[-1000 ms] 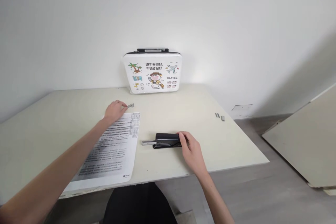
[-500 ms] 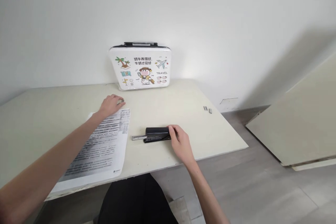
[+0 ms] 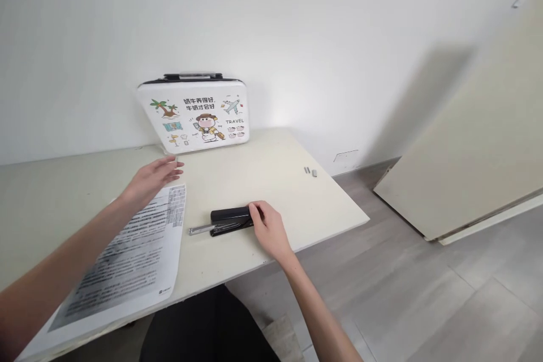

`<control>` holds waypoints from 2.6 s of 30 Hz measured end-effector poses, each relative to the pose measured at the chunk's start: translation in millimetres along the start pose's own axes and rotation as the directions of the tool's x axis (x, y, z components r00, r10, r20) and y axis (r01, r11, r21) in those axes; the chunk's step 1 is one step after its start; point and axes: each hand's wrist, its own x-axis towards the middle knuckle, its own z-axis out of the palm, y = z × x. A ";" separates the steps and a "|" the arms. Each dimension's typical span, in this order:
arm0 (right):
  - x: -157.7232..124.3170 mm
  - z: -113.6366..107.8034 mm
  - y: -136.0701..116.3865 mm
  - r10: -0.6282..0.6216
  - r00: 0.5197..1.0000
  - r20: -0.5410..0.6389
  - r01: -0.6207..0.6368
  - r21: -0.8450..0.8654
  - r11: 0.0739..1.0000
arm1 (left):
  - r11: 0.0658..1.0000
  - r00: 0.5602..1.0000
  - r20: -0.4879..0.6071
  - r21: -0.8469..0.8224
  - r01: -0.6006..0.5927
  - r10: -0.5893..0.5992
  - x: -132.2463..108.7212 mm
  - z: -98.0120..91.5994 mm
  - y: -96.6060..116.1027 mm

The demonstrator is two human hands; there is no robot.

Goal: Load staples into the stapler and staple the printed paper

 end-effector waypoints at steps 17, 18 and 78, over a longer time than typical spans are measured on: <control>-10.1 -4.4 -3.4 0.060 0.998 0.024 -0.060 -0.019 0.998 | 0.937 0.946 0.280 -0.254 0.240 -0.167 -111.5 37.4 21.0; -10.2 -4.8 -4.0 0.063 0.998 0.023 -0.062 -0.020 0.998 | 0.953 0.957 0.251 -0.226 0.202 -0.143 -114.8 38.2 20.4; -16.1 -9.7 -3.8 -0.020 0.977 0.213 0.040 -0.088 0.995 | 0.714 0.776 0.532 0.391 -0.580 0.339 -172.7 9.7 -27.7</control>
